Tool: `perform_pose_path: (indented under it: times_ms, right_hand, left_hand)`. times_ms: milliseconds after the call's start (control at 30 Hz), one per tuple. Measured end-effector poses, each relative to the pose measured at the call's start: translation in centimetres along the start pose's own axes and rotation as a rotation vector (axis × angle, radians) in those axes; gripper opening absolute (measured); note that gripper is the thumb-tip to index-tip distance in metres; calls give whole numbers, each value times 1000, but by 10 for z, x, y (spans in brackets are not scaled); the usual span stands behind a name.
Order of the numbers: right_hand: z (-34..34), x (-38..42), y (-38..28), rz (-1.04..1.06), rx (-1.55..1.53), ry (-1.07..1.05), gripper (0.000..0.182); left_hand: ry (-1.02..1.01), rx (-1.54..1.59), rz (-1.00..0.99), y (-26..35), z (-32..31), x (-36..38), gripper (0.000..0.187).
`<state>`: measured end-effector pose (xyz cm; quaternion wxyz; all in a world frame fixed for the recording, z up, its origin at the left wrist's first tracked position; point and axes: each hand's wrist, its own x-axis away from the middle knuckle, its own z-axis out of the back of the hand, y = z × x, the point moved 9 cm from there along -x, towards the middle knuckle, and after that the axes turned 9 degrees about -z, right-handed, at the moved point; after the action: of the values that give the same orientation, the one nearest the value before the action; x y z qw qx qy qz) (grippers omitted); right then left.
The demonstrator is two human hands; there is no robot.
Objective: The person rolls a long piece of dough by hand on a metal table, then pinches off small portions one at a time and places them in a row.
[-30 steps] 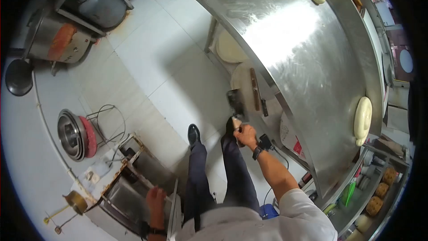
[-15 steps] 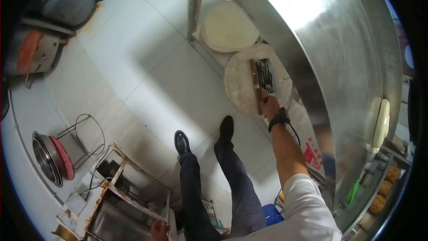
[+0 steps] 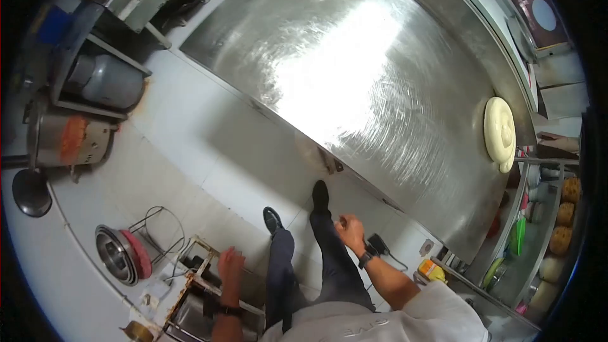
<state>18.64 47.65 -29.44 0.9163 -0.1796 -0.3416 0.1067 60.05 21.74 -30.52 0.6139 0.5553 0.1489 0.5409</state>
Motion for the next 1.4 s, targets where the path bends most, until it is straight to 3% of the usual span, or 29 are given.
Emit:
perform_pose_path:
  times_ms: [33,133,200,233,300,367,400,500,533,733,800,833,933,1033,1167,1400]
  right_hand:
    - [5,11,-4,19,-7,-5,36]
    - [0,20,13,-66,-205,-1,36]
    - [-2,-22,-9,58,-31,128,39]
    - [-8,-48,-24,207,-24,302,40]
    - [-48,-133,-35,215,156,270,44]
    - [-85,-205,-38,56,278,19,48]
    - [-83,-214,-72,425,427,222,52]
    - [-80,-259,-89,154,172,134,53]
    - [-84,-266,-93,255,247,280,53]
    - [-88,-294,-83,138,315,294,43]
    - [-65,-276,-122,49,256,119,39]
    - [-76,-313,-74,-40,228,239,39]
    - [-78,-332,-58,-109,187,207,40]
    - [-173,-428,102,142,-6,254,39]
    - [-111,-332,8,22,96,271,38]
    - [-81,-186,-63,236,148,303,38]
  left_hand:
    - [24,259,190,44,-23,-16,36]
    - [-20,351,97,79,-45,-42,37]
    - [-58,371,77,65,-55,-46,37]
    - [-104,391,57,54,-63,-50,37]
    - [-70,338,79,28,-61,-41,35]
    - [-42,273,128,16,-53,-28,33]
    - [20,202,202,16,-42,-15,32]
    - [166,166,367,-37,-14,22,29]
    - [247,217,409,-53,-6,34,28]
    - [313,304,532,-90,-7,52,29]
    - [283,285,528,-82,-15,46,30]
    - [255,261,524,-78,-20,41,30]
    - [239,301,527,-75,-28,37,29]
    - [224,243,515,-65,-30,32,35]
    - [184,303,494,-47,-31,23,36]
    - [122,226,390,-1,-39,-7,30]
